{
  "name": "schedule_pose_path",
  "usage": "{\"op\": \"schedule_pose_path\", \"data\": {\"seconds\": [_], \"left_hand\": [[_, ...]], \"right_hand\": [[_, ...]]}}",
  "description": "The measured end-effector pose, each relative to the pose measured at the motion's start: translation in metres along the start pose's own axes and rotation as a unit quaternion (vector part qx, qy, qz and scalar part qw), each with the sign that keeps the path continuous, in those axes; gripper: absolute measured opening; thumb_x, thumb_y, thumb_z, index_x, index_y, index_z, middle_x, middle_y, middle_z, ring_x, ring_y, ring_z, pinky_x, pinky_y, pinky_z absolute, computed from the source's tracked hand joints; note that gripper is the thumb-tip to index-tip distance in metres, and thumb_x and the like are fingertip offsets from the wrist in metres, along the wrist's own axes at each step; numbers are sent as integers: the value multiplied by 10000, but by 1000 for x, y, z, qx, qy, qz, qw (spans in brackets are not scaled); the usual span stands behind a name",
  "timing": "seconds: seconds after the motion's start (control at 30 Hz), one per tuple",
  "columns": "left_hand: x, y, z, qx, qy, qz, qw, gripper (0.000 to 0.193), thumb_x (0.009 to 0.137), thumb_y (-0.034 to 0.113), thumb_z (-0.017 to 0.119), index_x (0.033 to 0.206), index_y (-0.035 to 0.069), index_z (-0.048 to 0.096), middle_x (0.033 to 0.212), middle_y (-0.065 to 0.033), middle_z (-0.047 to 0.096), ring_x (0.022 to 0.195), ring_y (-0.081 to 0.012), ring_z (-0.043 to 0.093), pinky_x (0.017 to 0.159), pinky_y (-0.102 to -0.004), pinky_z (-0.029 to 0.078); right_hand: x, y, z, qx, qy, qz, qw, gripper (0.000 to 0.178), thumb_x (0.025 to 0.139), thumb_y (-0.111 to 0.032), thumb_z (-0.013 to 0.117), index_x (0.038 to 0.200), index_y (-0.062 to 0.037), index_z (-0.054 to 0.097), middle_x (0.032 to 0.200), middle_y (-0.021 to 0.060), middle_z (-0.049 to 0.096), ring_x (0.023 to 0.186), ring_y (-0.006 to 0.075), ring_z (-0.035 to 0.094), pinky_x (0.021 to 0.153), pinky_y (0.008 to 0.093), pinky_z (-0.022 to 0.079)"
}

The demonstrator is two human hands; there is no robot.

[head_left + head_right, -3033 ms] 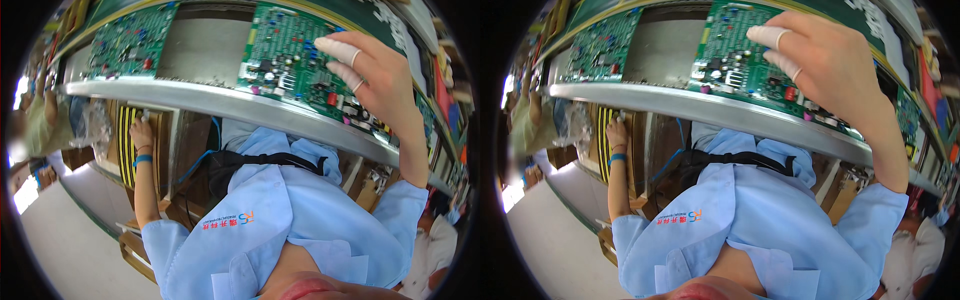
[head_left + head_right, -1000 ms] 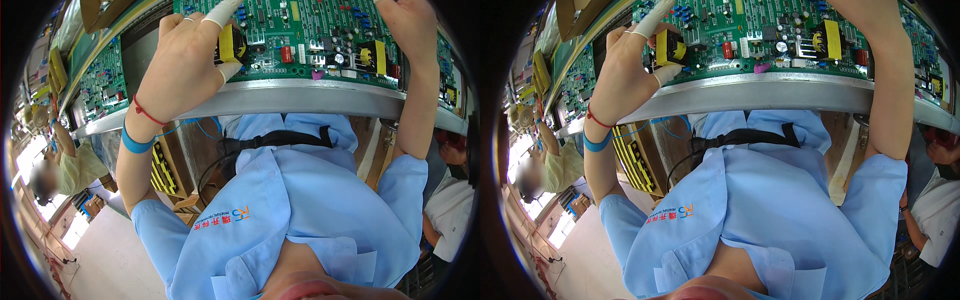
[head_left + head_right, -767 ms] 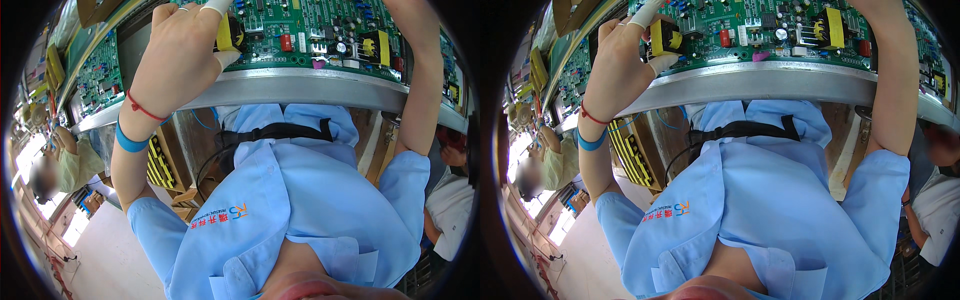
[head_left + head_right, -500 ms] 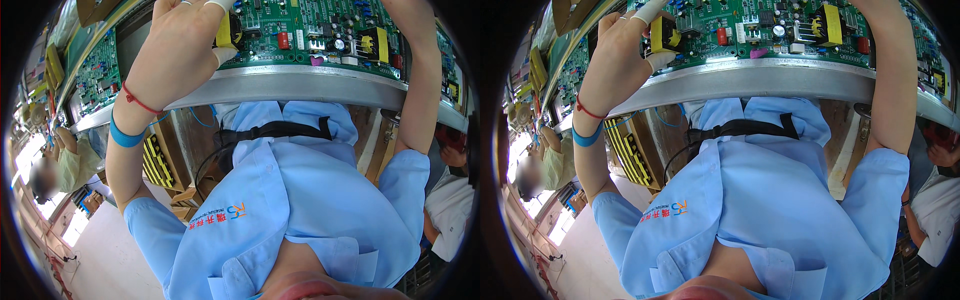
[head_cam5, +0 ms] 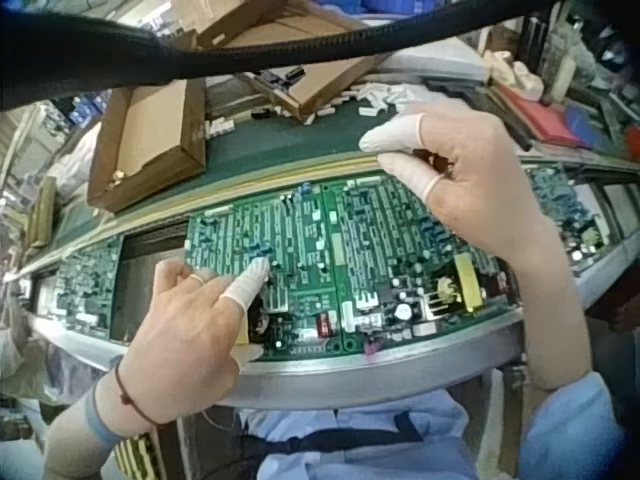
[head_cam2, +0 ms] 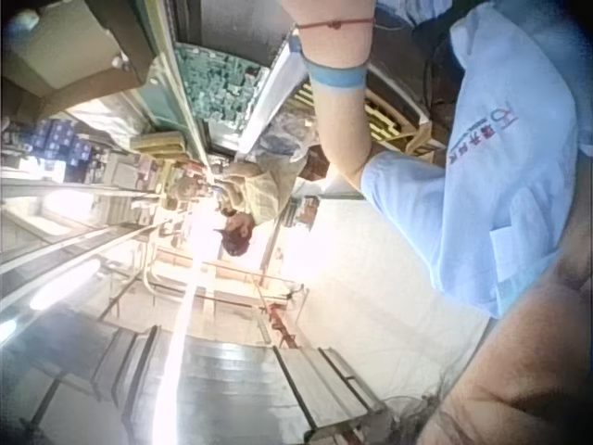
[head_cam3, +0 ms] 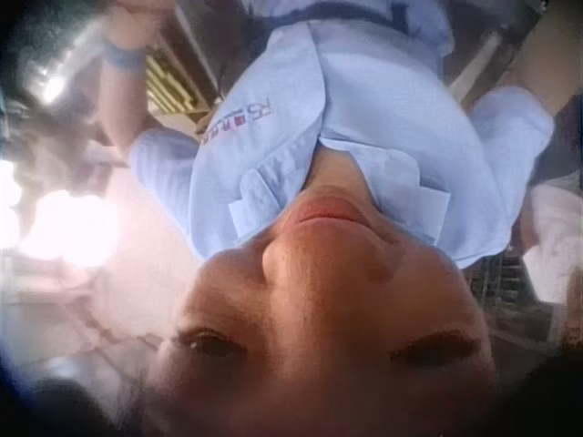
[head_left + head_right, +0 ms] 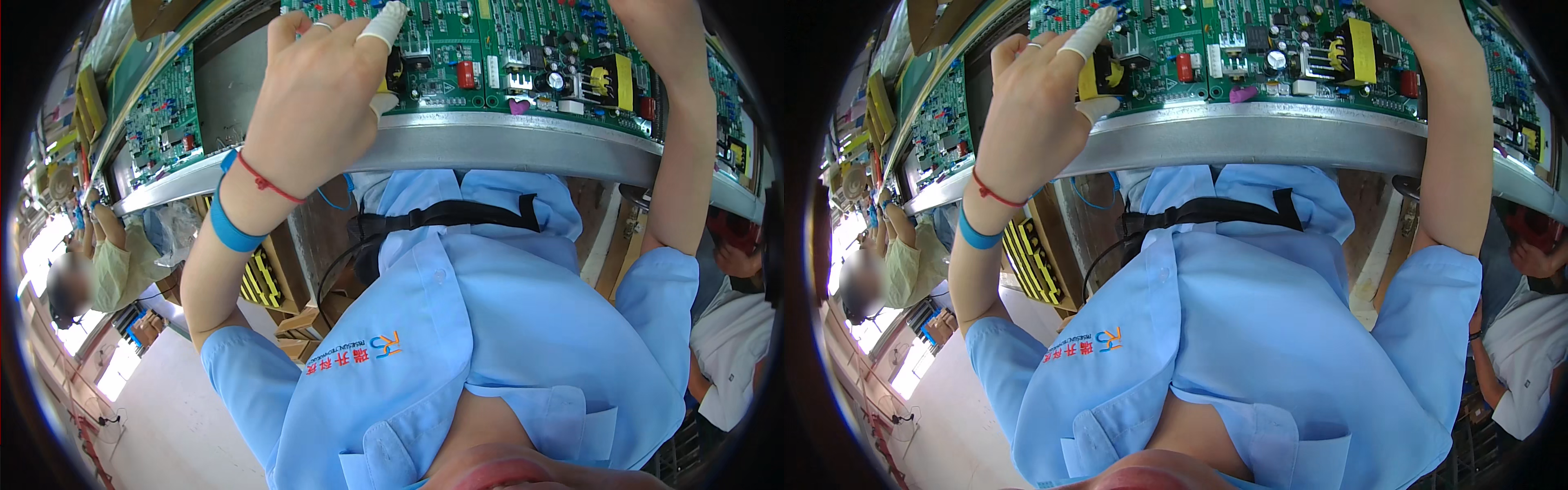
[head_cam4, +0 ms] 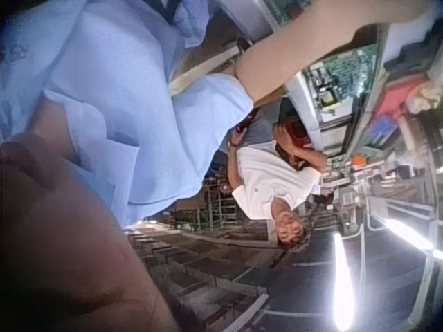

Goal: Assembling electronic components onto printed circuit boards on a factory production line.

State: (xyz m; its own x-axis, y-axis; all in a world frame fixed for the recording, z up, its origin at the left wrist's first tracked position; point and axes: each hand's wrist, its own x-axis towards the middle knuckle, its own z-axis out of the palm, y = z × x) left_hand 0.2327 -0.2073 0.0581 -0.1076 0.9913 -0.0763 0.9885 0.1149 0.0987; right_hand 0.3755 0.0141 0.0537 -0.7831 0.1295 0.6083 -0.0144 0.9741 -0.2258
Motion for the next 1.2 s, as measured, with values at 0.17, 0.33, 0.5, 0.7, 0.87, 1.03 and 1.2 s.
{"op": "schedule_pose_path", "data": {"seconds": [0.17,0.33,0.5,0.7,0.87,1.03,1.2], "left_hand": [[-5,-5,-22,-119,138,-79,980,550,726,90,681,1244,-25,538,908,-132,625,860,-259,602,866,-389,408],[-39,-91,13,-125,271,-219,929,488,880,430,648,1177,42,635,929,-133,680,897,-251,652,828,-344,491],[-54,-120,76,-358,119,-303,875,636,942,560,485,899,-45,676,840,-151,668,762,-246,571,790,-332,447],[-47,-110,76,-402,116,-286,862,681,938,586,471,822,-64,639,740,-125,611,753,-160,528,753,-306,431],[-39,-108,77,-392,100,-274,873,696,921,613,478,835,-56,653,727,-161,611,729,-190,543,725,-331,446],[-23,-95,75,-380,75,-263,884,702,911,628,480,796,-46,639,677,-185,580,665,-219,532,686,-355,451],[-5,-77,67,-347,44,-213,912,730,917,635,454,690,-48,580,620,-205,534,610,-349,509,679,-427,438]], "right_hand": [[3,-2,-2,15,46,16,999,143,796,43,667,933,11,685,837,105,646,727,194,605,649,292,467],[1,-1,-10,38,106,-41,993,176,833,-3,643,1005,-7,681,917,108,662,827,216,630,734,302,486],[-13,-25,10,84,62,-121,987,231,796,-140,669,1022,-117,711,981,67,685,724,201,660,606,318,525],[-35,-94,38,92,-24,-188,978,236,741,-161,656,958,-77,699,897,40,649,638,147,614,521,272,489],[-39,-117,56,122,-148,-211,958,319,759,-143,609,1058,-48,668,1042,62,629,682,133,607,487,256,463],[-39,-128,69,110,-179,-224,952,318,774,-140,590,1063,-20,649,1054,104,612,691,139,622,484,256,481],[-41,-137,73,70,-168,-208,961,314,786,-154,575,1058,-15,649,1013,108,609,601,143,613,461,258,476]]}}
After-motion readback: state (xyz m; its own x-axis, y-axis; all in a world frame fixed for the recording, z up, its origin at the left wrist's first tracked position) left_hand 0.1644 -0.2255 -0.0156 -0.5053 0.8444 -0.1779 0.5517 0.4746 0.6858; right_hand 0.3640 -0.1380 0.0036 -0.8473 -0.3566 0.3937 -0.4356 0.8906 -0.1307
